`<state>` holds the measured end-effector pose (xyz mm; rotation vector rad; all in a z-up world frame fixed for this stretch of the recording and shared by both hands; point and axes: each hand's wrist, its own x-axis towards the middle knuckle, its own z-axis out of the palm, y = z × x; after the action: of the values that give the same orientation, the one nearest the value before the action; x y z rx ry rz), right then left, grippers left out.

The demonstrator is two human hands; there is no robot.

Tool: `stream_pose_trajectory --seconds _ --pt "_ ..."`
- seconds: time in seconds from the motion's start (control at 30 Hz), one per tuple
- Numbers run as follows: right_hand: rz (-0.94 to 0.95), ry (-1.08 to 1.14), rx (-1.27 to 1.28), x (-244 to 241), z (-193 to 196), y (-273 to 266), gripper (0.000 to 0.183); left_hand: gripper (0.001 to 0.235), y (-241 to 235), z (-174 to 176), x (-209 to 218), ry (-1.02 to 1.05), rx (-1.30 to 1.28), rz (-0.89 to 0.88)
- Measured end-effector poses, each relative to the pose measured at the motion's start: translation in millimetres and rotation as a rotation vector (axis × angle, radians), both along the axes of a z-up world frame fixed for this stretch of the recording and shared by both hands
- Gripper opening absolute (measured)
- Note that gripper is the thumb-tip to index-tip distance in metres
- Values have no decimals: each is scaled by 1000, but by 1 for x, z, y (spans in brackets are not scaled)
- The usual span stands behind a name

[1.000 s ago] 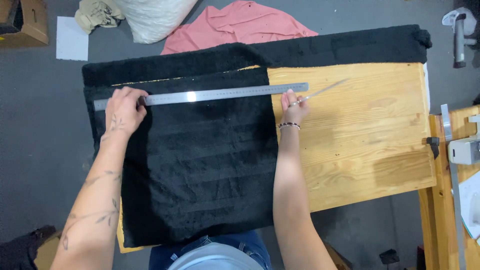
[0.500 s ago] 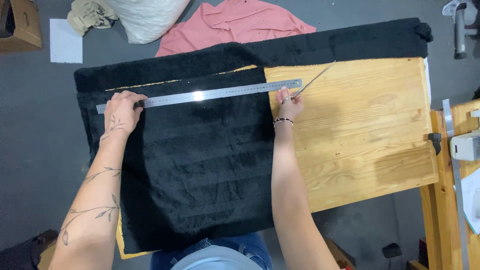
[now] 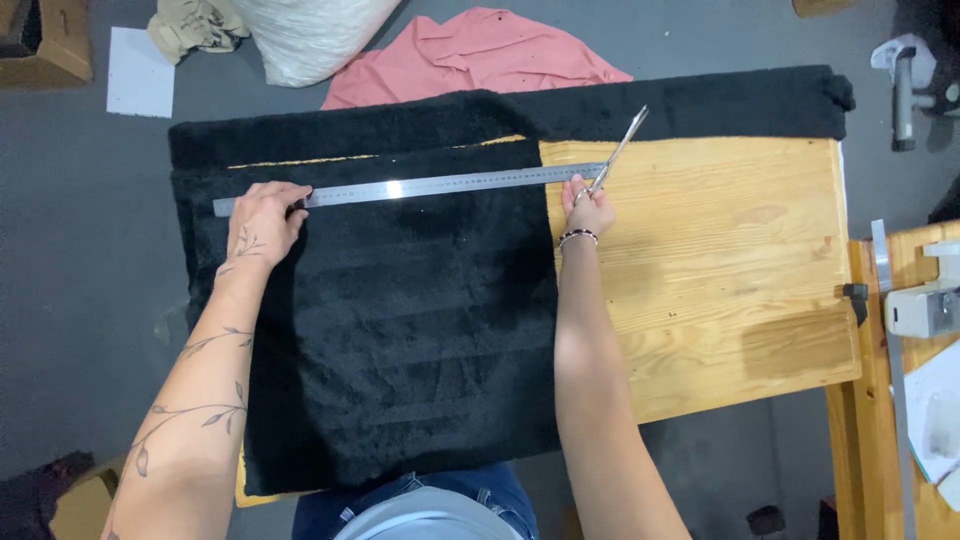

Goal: Measuring and cutting black fabric using a metal ruler and scissors on a wooden workbench.

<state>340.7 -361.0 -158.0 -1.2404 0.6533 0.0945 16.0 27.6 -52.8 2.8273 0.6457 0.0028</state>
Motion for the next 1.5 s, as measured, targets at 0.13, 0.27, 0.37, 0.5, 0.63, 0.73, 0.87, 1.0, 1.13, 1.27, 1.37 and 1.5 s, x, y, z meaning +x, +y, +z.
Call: stream_pose_trajectory --seconds 0.13,0.27,0.37,0.5,0.63,0.73,0.87,1.0,1.13,1.27,1.37,1.5 --pt "26 -7 -6 7 -11 -4 32 45 0 -19 -13 19 -12 -17" --pt "55 -18 -17 6 -9 -6 34 56 -36 22 -23 80 -75 -24" --pt "92 -34 -24 -8 25 2 32 57 -56 39 -33 63 -99 -22" --pt "119 -34 -38 -15 24 -5 36 50 -85 44 -59 14 -189 -24" --pt "81 -19 -109 -43 26 -14 38 36 -68 13 -81 -125 -58 4" --pt "45 -37 -111 -58 12 -21 37 29 -28 2 -77 -243 52 99" --pt "48 -54 -142 -78 13 -26 33 38 28 -21 -58 -139 161 121" --pt "70 -92 -187 -105 34 -36 35 36 53 -45 -48 -44 286 67" --pt "40 -119 -190 -114 15 -61 35 32 56 -50 -46 -51 375 52" --pt "-10 -55 -115 -124 2 -74 31 38 53 -41 -50 30 353 74" --pt "-26 -27 -119 -133 5 -75 31 37 47 -31 -53 62 329 83" --pt "-48 -20 -112 -134 1 -78 31 30 48 -36 -56 104 331 84"
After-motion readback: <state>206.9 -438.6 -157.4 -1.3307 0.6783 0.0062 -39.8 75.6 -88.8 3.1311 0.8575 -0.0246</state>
